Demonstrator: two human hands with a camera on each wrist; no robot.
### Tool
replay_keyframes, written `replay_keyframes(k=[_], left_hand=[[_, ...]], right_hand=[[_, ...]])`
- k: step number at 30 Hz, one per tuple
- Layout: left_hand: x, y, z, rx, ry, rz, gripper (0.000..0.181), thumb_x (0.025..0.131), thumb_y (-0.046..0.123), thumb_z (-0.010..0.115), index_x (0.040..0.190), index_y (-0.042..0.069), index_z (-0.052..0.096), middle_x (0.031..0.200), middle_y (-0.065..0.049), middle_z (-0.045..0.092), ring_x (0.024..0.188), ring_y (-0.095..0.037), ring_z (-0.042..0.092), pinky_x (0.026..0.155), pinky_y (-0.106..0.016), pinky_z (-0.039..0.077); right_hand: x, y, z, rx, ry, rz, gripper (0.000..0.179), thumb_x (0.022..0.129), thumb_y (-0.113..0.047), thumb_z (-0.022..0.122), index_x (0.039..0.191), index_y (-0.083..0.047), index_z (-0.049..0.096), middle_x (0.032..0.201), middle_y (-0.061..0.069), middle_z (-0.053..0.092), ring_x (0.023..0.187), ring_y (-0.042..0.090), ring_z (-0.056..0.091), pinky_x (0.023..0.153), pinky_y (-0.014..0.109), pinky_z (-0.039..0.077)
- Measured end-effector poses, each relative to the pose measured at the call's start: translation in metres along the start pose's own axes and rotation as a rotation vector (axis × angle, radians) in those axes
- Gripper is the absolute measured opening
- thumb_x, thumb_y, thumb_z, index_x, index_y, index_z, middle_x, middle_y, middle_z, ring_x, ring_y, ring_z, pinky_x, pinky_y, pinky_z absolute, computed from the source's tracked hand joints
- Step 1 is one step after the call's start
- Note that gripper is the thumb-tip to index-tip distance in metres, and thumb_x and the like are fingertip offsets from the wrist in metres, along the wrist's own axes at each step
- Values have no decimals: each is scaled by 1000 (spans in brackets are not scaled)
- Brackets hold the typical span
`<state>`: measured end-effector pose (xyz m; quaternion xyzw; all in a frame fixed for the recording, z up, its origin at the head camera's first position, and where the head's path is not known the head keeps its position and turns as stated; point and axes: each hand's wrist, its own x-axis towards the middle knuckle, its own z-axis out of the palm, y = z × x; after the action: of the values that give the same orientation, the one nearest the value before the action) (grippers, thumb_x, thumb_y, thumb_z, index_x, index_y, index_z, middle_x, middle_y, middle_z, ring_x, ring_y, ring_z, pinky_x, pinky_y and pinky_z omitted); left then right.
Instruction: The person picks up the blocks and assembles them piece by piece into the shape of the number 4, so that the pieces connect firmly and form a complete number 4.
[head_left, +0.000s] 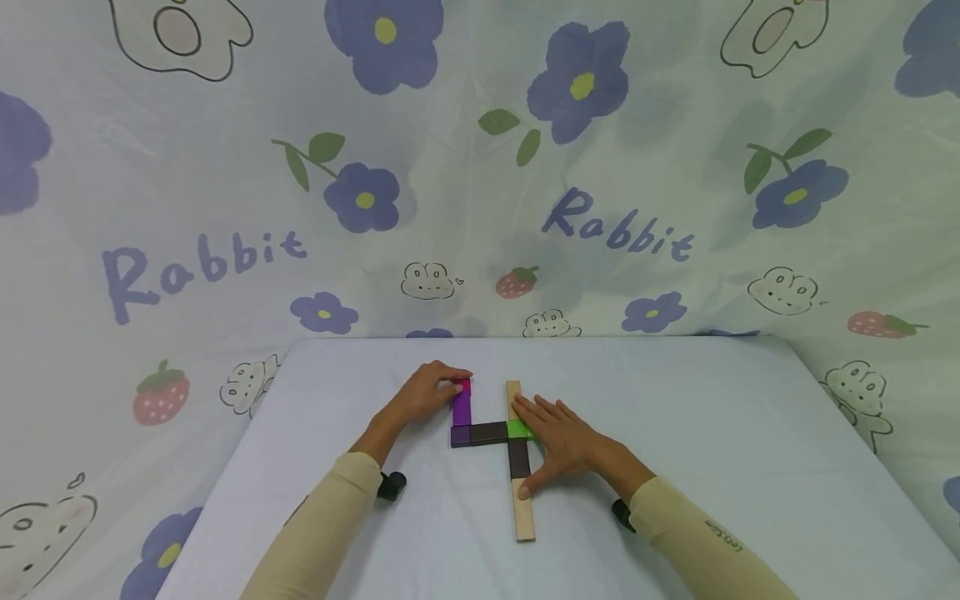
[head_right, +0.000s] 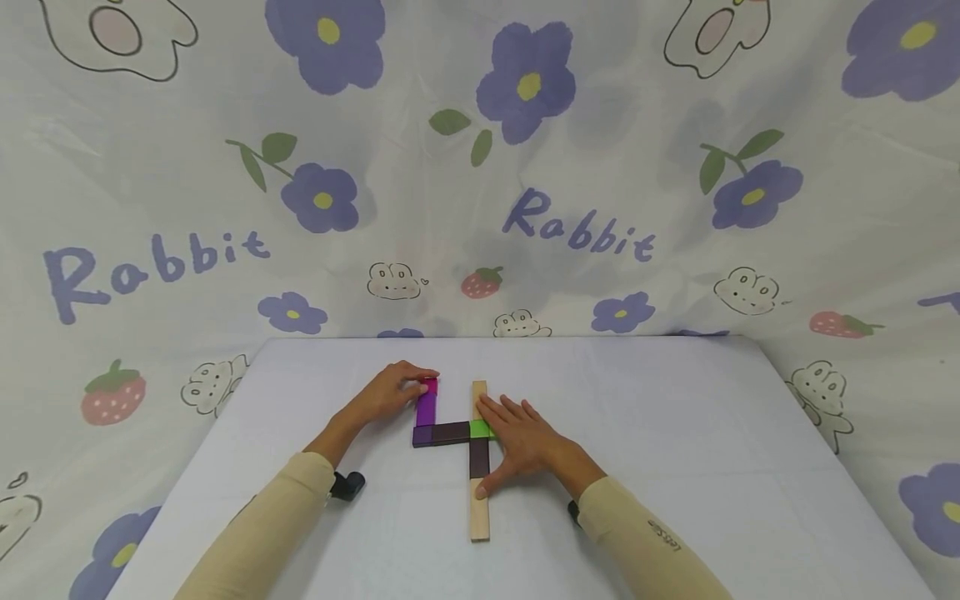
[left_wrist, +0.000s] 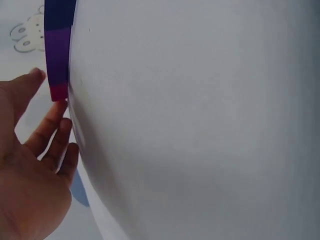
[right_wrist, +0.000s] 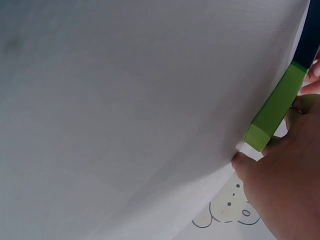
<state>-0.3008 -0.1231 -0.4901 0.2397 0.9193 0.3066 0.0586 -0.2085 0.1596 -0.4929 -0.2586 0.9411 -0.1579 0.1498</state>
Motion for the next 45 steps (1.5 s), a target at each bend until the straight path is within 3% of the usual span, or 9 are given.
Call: replay_keyframes(k=[20,30,45], left_hand=[[-1,-2,1,40,14,35,33,97,15,67,130,12,69,118,-12,65,115,-32,58,102,-51,45],[-4,-1,0,63,-88,-35,69,88,38,79,146,9,55,137,-18,55,129,-35,49,110,-53,39],[-7,1,-1,60,-109,-37,70,87,37,80,146,8,55,142,-20,51,133,-37,46,111,-54,38]], right_hand=[[1,-1,2,-8,-1,1,135,61,-78,79,164,-18,15,169,0,11,155,28,8,122,53,7],[1,0,0,-17,-12,16,135,62,-79,79,164,-18,14,170,-1,10,155,28,7,122,52,6],[1,-1,1,-23,-9,12,135,62,-80,77,164,-18,16,169,0,12,155,28,9,122,52,7]])
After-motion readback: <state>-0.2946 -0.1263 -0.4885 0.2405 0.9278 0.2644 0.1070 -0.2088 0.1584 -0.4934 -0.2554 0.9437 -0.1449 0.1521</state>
